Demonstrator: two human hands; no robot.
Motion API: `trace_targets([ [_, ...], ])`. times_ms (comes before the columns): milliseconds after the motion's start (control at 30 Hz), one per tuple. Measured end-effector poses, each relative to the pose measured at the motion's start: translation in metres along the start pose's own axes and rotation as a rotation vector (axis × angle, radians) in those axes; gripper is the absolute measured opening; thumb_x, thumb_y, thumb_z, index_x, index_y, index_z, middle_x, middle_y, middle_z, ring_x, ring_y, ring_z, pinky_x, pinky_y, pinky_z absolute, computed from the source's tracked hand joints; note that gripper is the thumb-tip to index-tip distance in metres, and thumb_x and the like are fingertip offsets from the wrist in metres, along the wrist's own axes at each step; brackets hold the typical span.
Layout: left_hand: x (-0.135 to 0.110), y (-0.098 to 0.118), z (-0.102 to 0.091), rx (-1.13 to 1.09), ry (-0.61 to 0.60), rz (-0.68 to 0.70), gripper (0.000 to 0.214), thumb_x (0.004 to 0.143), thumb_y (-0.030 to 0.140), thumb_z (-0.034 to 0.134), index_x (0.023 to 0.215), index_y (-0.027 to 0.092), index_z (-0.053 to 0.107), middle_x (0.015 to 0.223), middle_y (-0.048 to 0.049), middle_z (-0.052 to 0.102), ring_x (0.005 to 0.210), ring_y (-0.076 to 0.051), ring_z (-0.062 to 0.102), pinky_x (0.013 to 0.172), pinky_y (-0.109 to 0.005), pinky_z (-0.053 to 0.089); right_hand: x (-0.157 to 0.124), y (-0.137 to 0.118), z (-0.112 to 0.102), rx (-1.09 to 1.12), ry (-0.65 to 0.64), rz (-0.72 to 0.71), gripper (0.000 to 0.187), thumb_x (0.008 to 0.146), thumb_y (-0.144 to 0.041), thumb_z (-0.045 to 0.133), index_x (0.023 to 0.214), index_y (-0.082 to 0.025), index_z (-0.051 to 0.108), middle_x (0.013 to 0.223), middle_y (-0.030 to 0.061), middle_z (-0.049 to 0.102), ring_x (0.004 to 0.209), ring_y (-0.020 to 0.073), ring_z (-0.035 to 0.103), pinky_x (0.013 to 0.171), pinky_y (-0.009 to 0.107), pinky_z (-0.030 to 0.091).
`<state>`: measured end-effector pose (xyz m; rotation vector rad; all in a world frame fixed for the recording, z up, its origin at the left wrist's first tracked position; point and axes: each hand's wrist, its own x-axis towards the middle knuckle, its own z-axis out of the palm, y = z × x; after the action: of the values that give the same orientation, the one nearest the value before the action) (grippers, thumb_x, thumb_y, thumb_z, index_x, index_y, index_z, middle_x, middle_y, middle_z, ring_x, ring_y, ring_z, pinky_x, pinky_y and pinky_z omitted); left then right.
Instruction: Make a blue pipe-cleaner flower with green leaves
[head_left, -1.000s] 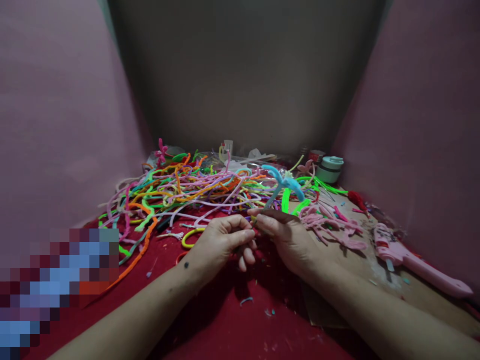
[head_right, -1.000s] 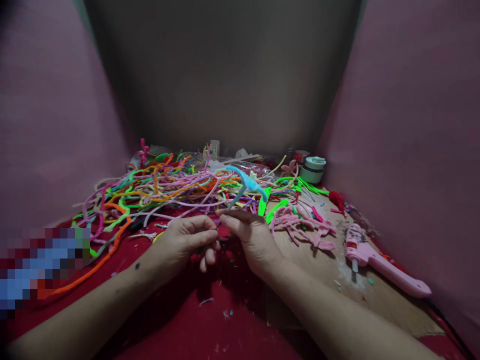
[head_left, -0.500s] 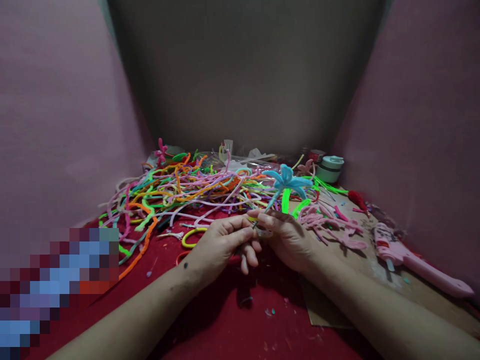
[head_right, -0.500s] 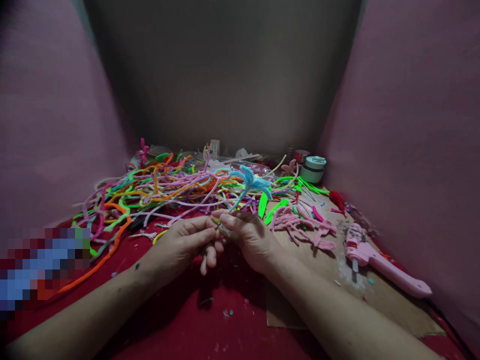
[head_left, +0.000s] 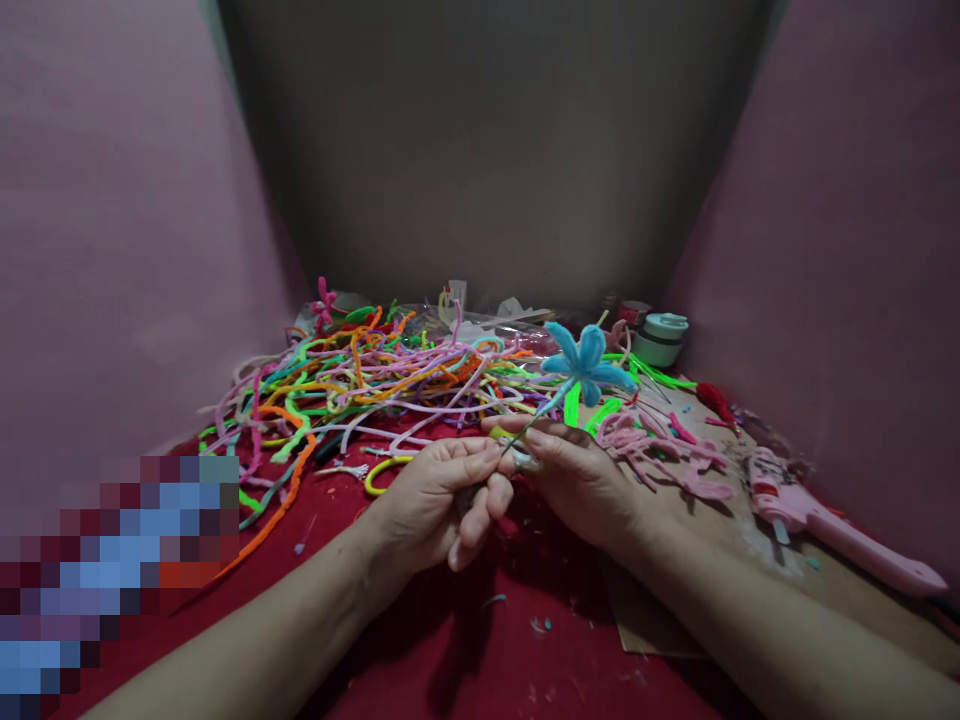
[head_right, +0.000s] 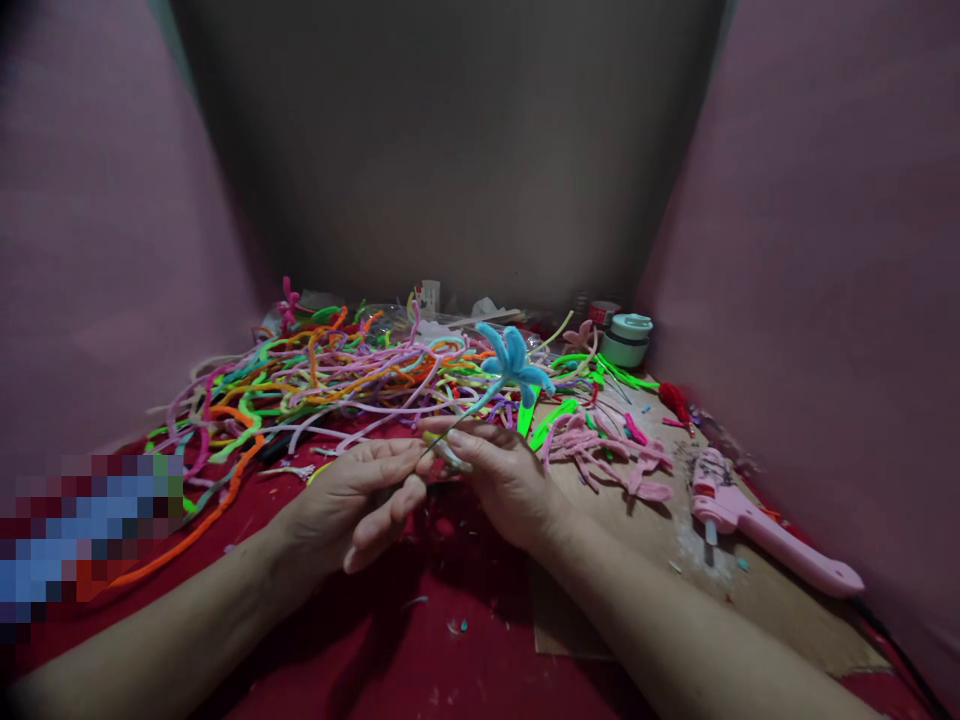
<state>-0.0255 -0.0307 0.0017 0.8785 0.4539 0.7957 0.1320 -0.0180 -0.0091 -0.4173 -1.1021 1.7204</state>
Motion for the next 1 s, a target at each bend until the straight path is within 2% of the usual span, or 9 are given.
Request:
trace_targets([
  [100, 0.002, -0.001, -0.001, 0.062, -0.012, -0.009, 0.019, 0.087, 0.021, 0.041, 0.078, 0.012, 0.055, 0.054, -0.0015, 0.062, 0.025, -0.007, 0.046, 0.023, -0.015, 0.036, 0.0, 0.002, 0.0, -0.028, 0.021, -0.034, 0.02, 0.076, -0.022, 0.06, 0.092, -0.018, 0.07, 0.072, 0.0019, 0.068, 0.069, 0.0142, 0.061, 0.076, 0.03, 0.044],
  [167, 0.003, -0.001, 0.001, 0.179, 0.033, 0.01, 0.02, 0.087, 0.026, 0.043, 0.08, 0.012, 0.055, 0.058, -0.0031, 0.063, 0.032, -0.01, 0.053, 0.029, -0.018, 0.041, 0.0, 0.003, 0.0, -0.079, 0.034, -0.053, 0.019, 0.076, -0.024, 0.06, 0.091, -0.019, 0.07, 0.07, 0.0012, 0.067, 0.067, 0.0142, 0.06, 0.075, 0.031, 0.044],
  [233, 0.004, 0.0, 0.004, 0.353, 0.155, 0.072, 0.017, 0.084, 0.029, 0.049, 0.08, 0.013, 0.054, 0.062, -0.0023, 0.064, 0.04, -0.011, 0.057, 0.036, -0.019, 0.045, 0.0, 0.004, 0.0, -0.154, 0.067, -0.07, 0.019, 0.076, -0.027, 0.06, 0.091, -0.02, 0.07, 0.071, 0.0014, 0.066, 0.068, 0.0156, 0.06, 0.076, 0.034, 0.044],
  [333, 0.004, 0.002, 0.01, 0.581, 0.358, 0.175, 0.014, 0.074, 0.023, 0.062, 0.07, 0.014, 0.051, 0.055, 0.0028, 0.059, 0.041, -0.009, 0.056, 0.04, -0.017, 0.044, -0.001, 0.005, 0.001, -0.261, 0.141, -0.104, 0.018, 0.075, -0.029, 0.062, 0.09, -0.021, 0.07, 0.081, 0.0023, 0.067, 0.074, 0.0171, 0.06, 0.076, 0.034, 0.044],
  [400, 0.003, 0.003, 0.012, 0.617, 0.393, 0.178, 0.017, 0.071, 0.02, 0.064, 0.064, 0.014, 0.05, 0.05, 0.0035, 0.056, 0.04, -0.008, 0.054, 0.041, -0.017, 0.044, -0.002, 0.006, 0.002, -0.306, 0.151, -0.099, 0.02, 0.075, -0.029, 0.062, 0.091, -0.021, 0.07, 0.082, 0.0024, 0.067, 0.074, 0.0171, 0.059, 0.073, 0.033, 0.045],
  [600, 0.003, -0.002, 0.005, 0.398, 0.181, 0.055, 0.016, 0.08, 0.024, 0.055, 0.07, 0.012, 0.055, 0.058, -0.0028, 0.063, 0.042, -0.012, 0.059, 0.038, -0.021, 0.048, -0.002, 0.008, -0.001, -0.178, 0.043, 0.085, 0.035, 0.078, -0.036, 0.059, 0.109, -0.019, 0.063, 0.057, -0.0014, 0.059, 0.047, 0.013, 0.053, 0.052, 0.03, 0.043],
  [700, 0.004, -0.004, 0.001, 0.298, 0.115, 0.036, 0.013, 0.081, 0.023, 0.054, 0.075, 0.011, 0.056, 0.065, -0.0047, 0.066, 0.045, -0.013, 0.062, 0.036, -0.02, 0.049, -0.001, 0.009, -0.004, -0.147, 0.029, 0.093, 0.035, 0.076, -0.035, 0.062, 0.107, -0.017, 0.064, 0.059, -0.0005, 0.061, 0.049, 0.0126, 0.054, 0.053, 0.029, 0.042],
  [833, 0.004, -0.003, 0.0, 0.173, 0.024, 0.021, 0.014, 0.083, 0.021, 0.051, 0.075, 0.01, 0.056, 0.063, -0.0061, 0.067, 0.043, -0.012, 0.061, 0.032, -0.018, 0.047, -0.001, 0.01, -0.005, -0.086, -0.016, 0.059, 0.029, 0.077, -0.03, 0.062, 0.103, -0.017, 0.066, 0.06, -0.0007, 0.061, 0.052, 0.0121, 0.056, 0.057, 0.028, 0.042],
  [1000, 0.003, -0.002, 0.002, 0.076, -0.002, 0.023, 0.013, 0.083, 0.021, 0.051, 0.075, 0.011, 0.055, 0.06, -0.0045, 0.066, 0.035, -0.009, 0.055, 0.028, -0.015, 0.043, -0.002, 0.004, 0.001, -0.081, -0.043, 0.006, 0.024, 0.078, -0.023, 0.059, 0.101, -0.018, 0.066, 0.069, 0.0004, 0.064, 0.061, 0.0128, 0.058, 0.067, 0.03, 0.043],
])
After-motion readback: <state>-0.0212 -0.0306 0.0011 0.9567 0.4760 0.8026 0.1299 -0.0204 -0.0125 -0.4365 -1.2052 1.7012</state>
